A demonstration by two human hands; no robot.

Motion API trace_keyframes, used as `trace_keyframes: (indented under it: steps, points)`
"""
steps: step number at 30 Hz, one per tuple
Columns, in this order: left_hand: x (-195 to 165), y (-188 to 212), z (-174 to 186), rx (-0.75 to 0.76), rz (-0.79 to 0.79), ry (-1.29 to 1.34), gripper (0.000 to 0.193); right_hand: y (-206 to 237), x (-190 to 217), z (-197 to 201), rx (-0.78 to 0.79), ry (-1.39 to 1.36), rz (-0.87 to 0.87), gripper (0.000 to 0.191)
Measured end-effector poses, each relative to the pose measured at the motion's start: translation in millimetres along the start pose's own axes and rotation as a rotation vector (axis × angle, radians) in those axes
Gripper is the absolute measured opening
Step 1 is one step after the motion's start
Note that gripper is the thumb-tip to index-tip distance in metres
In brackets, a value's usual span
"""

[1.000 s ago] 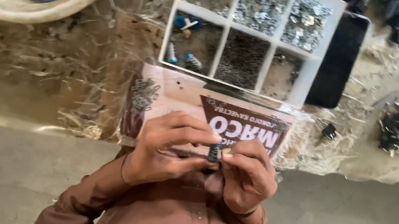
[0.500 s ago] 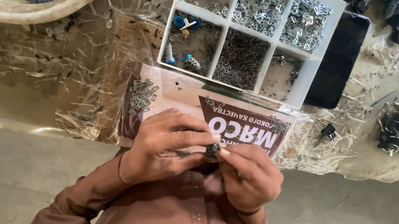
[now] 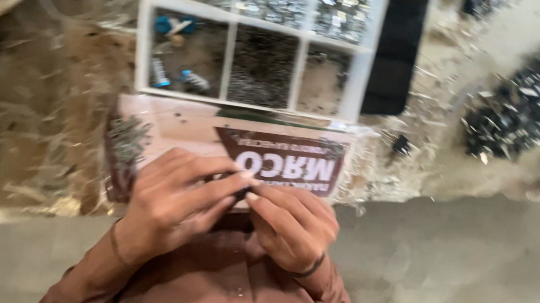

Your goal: The person picks small plastic wall anchors and metal screws from piles on the workbench, fits a screw into each anchor by hand, and places the assembled sets into a compartment organizer box, occasionally reaching into a large pile to gather more parts.

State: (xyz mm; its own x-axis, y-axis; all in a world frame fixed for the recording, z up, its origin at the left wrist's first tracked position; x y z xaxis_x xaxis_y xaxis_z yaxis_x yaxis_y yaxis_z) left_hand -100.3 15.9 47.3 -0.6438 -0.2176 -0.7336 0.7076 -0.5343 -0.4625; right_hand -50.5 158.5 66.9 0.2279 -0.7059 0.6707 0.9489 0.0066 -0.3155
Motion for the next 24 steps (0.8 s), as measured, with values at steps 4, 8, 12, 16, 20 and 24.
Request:
trace_keyframes:
  steps: [4, 8, 12, 16, 20, 24]
  points:
    - [-0.7, -0.8, -2.4, -0.034, 0.01, 0.063, 0.038, 10.4, -40.3, -8.0, 0.109, -0.374, -0.323, 0.017]
    - [0.7, -0.4, -9.9, -0.037, 0.013, 0.249, 0.041, 40.8, -76.4, -34.2, 0.25, -0.885, -0.726, 0.019]
    - [4.5, 6.0, -7.8, -0.077, 0.024, 0.377, 0.039, 55.3, -78.3, -61.0, 0.352, -1.245, -0.913, 0.021]
    - [25.5, 27.2, 28.4, -0.241, 0.103, 0.289, 0.04, 17.8, -22.3, -53.0, 0.156, -0.092, -0.197, 0.029]
    - [45.5, 65.2, 91.1, -0.437, 0.219, 0.197, 0.041, -0.4, 23.7, -83.1, 0.221, 0.166, 0.034, 0.042]
    - [41.2, 94.5, 127.6, -0.573, 0.237, 0.156, 0.042, -18.8, 43.2, -102.3, 0.298, 0.219, 0.131, 0.062]
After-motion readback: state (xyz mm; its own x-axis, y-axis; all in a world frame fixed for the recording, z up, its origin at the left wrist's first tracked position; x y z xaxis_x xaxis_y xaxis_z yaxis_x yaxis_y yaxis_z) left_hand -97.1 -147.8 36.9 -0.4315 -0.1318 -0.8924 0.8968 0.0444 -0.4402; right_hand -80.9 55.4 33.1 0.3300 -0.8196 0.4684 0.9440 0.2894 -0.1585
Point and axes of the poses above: each hand's wrist, its own y-axis away from the middle knuckle, its own z-axis out of the back of the hand, x = y × z, the point moved 10 cm from there along -y, towards the middle knuckle, and after that the axes turned 9 degrees about -z, right-handed, at the moved point
